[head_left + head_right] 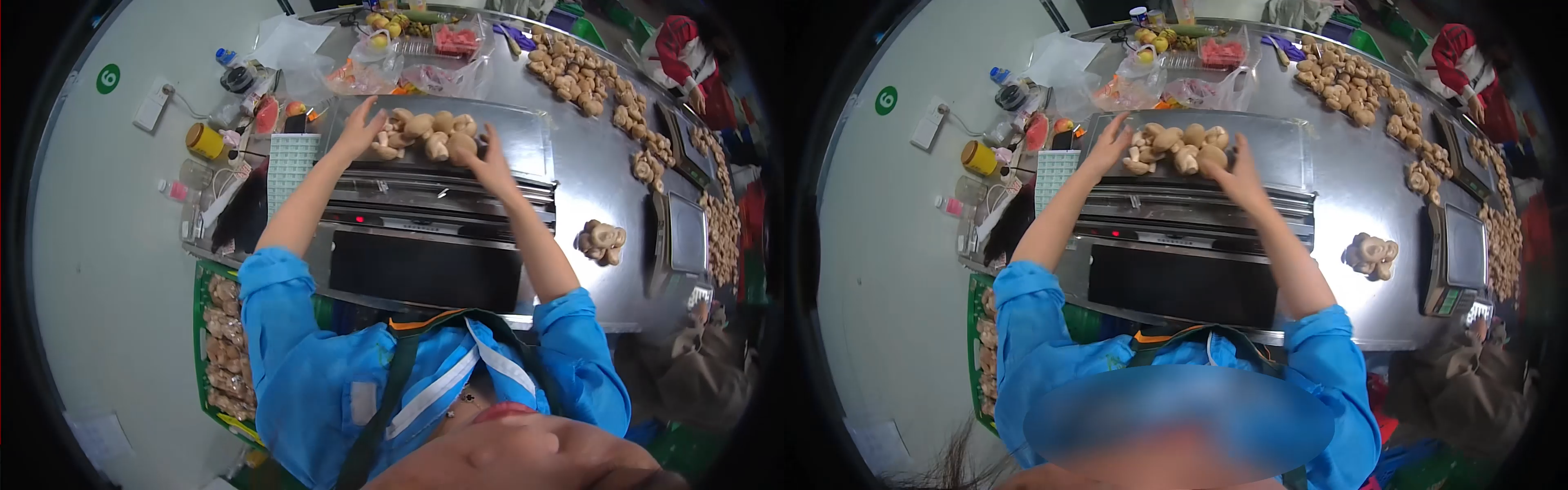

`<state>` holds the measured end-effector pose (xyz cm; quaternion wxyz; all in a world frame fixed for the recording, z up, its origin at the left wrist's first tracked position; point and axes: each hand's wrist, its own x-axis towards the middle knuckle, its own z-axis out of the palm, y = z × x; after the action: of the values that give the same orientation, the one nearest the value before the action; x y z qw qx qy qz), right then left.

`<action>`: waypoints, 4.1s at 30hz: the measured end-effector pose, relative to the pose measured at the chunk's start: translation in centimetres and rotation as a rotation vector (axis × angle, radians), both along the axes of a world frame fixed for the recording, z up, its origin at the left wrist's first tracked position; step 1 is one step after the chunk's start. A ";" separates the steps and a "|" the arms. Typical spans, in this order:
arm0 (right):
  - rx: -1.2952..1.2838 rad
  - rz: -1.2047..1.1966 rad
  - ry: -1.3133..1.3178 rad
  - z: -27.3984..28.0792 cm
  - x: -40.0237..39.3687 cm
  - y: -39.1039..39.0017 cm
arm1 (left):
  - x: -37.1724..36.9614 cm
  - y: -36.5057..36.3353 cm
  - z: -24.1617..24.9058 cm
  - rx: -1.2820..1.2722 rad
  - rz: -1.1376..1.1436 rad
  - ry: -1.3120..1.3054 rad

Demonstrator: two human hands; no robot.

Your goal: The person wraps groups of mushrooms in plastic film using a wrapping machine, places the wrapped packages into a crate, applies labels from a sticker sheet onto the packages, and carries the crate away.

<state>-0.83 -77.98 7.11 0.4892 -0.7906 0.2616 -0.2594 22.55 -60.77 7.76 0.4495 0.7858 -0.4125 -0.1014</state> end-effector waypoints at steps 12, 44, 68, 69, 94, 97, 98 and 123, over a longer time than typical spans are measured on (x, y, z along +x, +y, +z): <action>-1.046 0.693 0.417 4.1 -7.0 -1.4 | 2.2 9.3 1.5 0.095 -0.913 -1.238; 0.015 0.162 0.078 3.0 -3.4 2.7 | -4.5 7.4 1.1 0.006 -0.233 0.185; 1.421 0.087 0.231 -6.0 -17.5 23.1 | -24.0 25.5 -16.7 0.043 -0.285 1.002; 1.433 0.211 0.173 -6.0 -16.6 23.4 | -25.0 24.2 -15.8 -0.071 -0.366 1.075; 0.187 1.457 0.010 1.3 -9.3 45.9 | -34.5 45.0 -1.0 -0.867 1.078 0.510; -0.004 1.648 0.080 0.9 -5.4 55.0 | -35.1 58.3 -1.0 -1.171 1.141 0.689; -0.176 1.595 -0.015 0.7 -4.3 58.4 | -35.7 62.7 -1.8 -1.313 1.137 0.825; 0.134 0.538 0.063 -6.2 -12.8 36.8 | -35.2 47.9 -4.0 -0.156 0.361 -0.014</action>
<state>-13.66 -41.15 0.94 0.5834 -0.8051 0.0738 -0.0776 -12.64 -12.91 3.75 0.5170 0.8105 -0.2747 0.0187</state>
